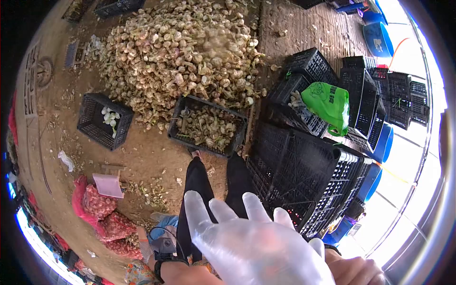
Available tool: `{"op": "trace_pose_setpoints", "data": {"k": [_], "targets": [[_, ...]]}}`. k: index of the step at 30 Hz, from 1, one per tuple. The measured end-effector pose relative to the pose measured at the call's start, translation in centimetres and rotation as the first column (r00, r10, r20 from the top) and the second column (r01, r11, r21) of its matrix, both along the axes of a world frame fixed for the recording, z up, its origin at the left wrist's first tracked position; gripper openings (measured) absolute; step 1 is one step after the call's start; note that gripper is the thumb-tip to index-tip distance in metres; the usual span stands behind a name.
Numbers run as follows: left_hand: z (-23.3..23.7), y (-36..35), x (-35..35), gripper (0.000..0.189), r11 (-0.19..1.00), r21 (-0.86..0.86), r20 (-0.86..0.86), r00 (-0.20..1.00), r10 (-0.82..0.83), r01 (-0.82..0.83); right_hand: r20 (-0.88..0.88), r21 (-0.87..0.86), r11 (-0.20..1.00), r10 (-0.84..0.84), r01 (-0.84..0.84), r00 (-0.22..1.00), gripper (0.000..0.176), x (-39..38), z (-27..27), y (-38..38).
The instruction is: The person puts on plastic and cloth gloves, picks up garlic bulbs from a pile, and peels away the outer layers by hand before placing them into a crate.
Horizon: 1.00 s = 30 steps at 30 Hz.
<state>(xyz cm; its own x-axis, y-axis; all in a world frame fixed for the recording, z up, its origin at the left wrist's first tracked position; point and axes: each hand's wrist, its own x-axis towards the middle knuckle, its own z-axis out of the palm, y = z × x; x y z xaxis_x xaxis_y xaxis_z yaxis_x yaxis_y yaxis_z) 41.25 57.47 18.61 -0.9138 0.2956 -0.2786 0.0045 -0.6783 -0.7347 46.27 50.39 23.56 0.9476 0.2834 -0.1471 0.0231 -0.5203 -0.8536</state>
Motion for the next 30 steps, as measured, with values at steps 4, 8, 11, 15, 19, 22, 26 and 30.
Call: {"op": "trace_pose_setpoints", "data": {"k": [4, 8, 11, 15, 19, 22, 26, 30], "targets": [[-4.3, 0.3, -2.5, 0.010, 0.738, 0.060, 0.997, 0.078, -0.011, -0.672, 0.566, 0.403, 0.794, 0.174, -0.455, 0.806, 0.022, 2.2, -11.5, -3.6], [-8.6, 0.2, -5.5, 0.022, 0.719, -0.434, 0.320, -0.839, -0.439, -0.542, 0.160, -0.086, 0.569, 0.818, -0.817, 0.553, 0.019, 5.0, -9.4, -2.2], [-8.8, -1.7, -7.0, 0.030, 0.890, -0.340, 0.185, -0.949, -0.254, -0.305, 0.154, -0.163, 0.498, 0.865, -0.852, 0.477, 0.030, 3.1, -13.3, -3.0], [-13.8, -4.6, -7.7, 0.030, 0.748, -0.618, 0.276, -0.958, -0.080, -0.241, 0.201, -0.053, 0.501, 0.853, -0.864, 0.483, 0.026, 0.3, -13.7, -2.5], [-14.4, -2.1, -1.5, 0.058, 0.748, -0.655, 0.197, -0.980, 0.030, -0.109, 0.171, 0.005, 0.355, 0.921, -0.935, 0.351, 0.027, -1.7, -15.8, -3.5], [-13.7, 0.4, -0.5, 0.065, 0.984, -0.088, 0.241, -0.955, 0.172, 0.155, 0.059, 0.126, 0.223, 0.971, -0.967, 0.232, 0.028, -2.8, -16.2, -3.9], [-15.0, 1.0, -1.5, 0.059, 0.989, -0.114, 0.024, -0.996, -0.089, -0.091, 0.037, 0.115, 0.425, 0.901, -0.898, 0.431, 0.017, -2.4, -17.0, -4.3], [-19.6, -0.1, -3.9, 0.053, 0.902, -0.156, 0.046, -0.915, -0.401, -0.403, -0.006, 0.082, 0.540, 0.841, -0.838, 0.541, 0.010, -2.3, -16.6, -4.0]]}}
